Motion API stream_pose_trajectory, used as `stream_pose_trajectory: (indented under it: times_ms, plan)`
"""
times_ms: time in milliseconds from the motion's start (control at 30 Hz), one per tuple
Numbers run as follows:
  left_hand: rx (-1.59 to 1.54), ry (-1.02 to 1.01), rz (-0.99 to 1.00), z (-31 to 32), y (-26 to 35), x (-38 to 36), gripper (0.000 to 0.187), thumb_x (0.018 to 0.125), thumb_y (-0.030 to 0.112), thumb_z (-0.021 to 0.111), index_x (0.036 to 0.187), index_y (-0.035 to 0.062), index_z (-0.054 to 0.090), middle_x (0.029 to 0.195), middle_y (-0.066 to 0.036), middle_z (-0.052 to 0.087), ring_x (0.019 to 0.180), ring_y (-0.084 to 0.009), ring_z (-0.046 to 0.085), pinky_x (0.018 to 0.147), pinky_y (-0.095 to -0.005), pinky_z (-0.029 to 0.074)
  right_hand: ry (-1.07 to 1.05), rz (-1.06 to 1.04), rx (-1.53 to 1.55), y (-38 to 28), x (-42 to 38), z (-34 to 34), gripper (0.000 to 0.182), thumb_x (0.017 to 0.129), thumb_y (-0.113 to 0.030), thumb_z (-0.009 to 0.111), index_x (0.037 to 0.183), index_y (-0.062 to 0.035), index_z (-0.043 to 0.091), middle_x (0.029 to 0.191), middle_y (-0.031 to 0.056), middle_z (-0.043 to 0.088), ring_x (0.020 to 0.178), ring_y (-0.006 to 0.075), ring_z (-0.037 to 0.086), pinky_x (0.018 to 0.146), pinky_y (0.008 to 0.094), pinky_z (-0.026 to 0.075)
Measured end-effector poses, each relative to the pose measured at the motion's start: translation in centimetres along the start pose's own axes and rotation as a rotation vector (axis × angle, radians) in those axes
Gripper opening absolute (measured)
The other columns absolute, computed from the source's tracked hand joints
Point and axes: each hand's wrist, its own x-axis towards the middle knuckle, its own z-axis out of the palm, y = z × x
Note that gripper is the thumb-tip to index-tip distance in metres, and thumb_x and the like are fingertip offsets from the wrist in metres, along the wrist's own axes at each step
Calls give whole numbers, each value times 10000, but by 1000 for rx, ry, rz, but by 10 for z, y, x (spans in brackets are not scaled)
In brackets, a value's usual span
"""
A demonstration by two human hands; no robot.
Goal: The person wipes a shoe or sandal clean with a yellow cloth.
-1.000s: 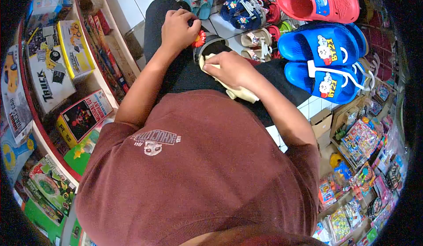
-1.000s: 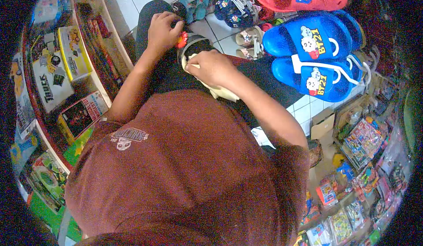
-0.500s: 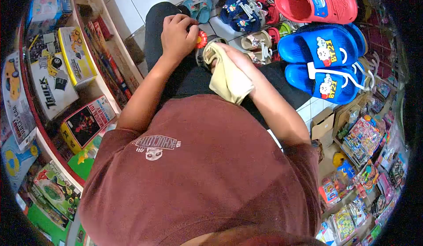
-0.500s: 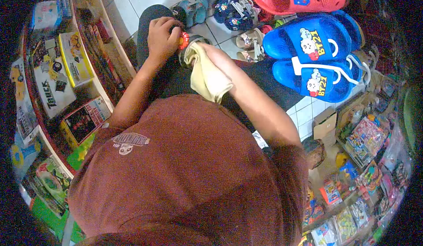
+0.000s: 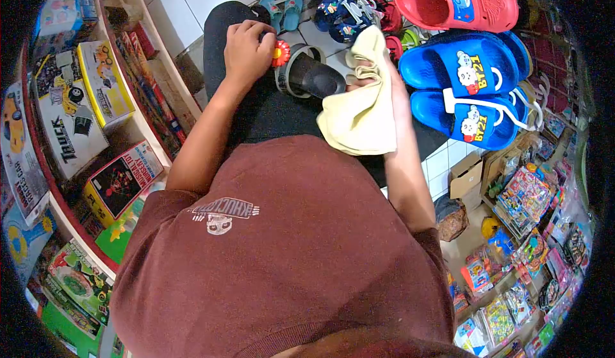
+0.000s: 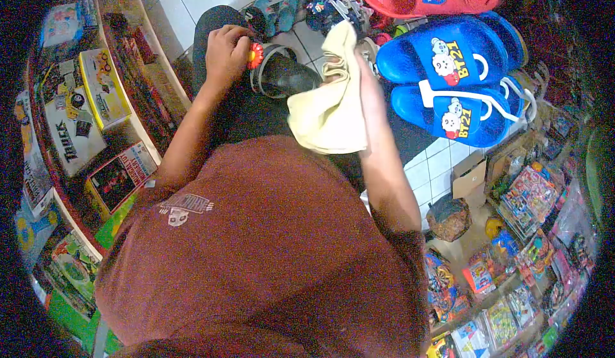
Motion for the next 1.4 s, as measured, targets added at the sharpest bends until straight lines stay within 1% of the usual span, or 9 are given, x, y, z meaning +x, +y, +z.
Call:
stream_pose_trajectory:
  times_ms: [67, 200, 233, 433, 700, 933, 1067, 1300, 1400]
  plan:
    - [-29, -65, 32, -2, -1, 4, 250, 788, 244, 544, 827, 70, 719, 942, -105, 665, 950, -328, 571, 842, -416, 475, 252, -268, -449, -6, -10, 27, 292, 962, -318, 536, 1056, -54, 619, 856, 44, 653, 652, 129, 620, 573, 254, 508]
    - [-77, -324, 58, -22, 2, 22, 280, 793, 260, 559, 813, 25, 711, 876, -158, 664, 844, -356, 610, 775, -409, 492, -49, -378, -1354, 6, -2, 37, 364, 904, -298, 629, 1192, -75, 631, 1121, 135, 638, 1059, 244, 587, 1009, 353, 392]
    - [-81, -402, 47, -27, 1, 25, 289, 793, 263, 563, 808, 13, 706, 858, -171, 662, 816, -366, 617, 757, -408, 496, -107, -511, -1643, 9, 1, 45, 384, 880, -319, 646, 1189, -92, 634, 1115, 188, 619, 1058, 304, 591, 981, 374, 418]
    - [-7, -372, 32, -31, -44, 37, 310, 807, 268, 536, 836, 12, 707, 878, -184, 665, 809, -373, 633, 754, -408, 509, -259, -922, -1827, 74, 43, 63, 318, 859, -270, 631, 1134, -114, 666, 1117, 178, 553, 1017, 364, 554, 861, 426, 475]
    - [-159, -372, -181, -26, -44, 31, 272, 815, 266, 556, 846, 55, 724, 876, -147, 676, 804, -311, 657, 752, -371, 508, -182, -504, -2125, 53, 9, 53, 291, 862, -338, 604, 1119, -225, 678, 1047, 152, 527, 980, 343, 571, 805, 449, 500]
    - [13, -410, -117, -16, -23, 49, 305, 766, 302, 585, 846, 39, 716, 864, -174, 673, 818, -362, 646, 764, -415, 515, -51, -749, -2055, 50, 52, 41, 249, 830, -331, 638, 1047, -223, 693, 910, 122, 567, 796, 332, 624, 697, 436, 518]
    - [-107, -457, -160, 10, -50, 51, 317, 774, 312, 583, 861, 35, 711, 819, -200, 668, 787, -350, 665, 743, -398, 521, -19, -677, -2091, 55, 48, 43, 295, 847, -348, 613, 1087, -193, 686, 943, 141, 578, 842, 350, 616, 757, 445, 508]
    - [-206, -470, -168, 16, -60, 53, 305, 771, 314, 580, 853, 50, 708, 799, -209, 657, 763, -366, 655, 713, -405, 520, -363, -65, -2018, 6, 34, 55, 326, 851, -374, 624, 1113, -192, 694, 1107, 180, 632, 1038, 347, 596, 902, 415, 474]
    - [-173, -464, -90, 17, -58, 55, 309, 764, 316, 578, 830, 41, 702, 784, -212, 649, 751, -377, 645, 701, -418, 519, -129, -660, -2141, 36, 56, 31, 256, 855, -356, 615, 1052, -221, 707, 1061, 181, 632, 926, 351, 627, 827, 437, 503]
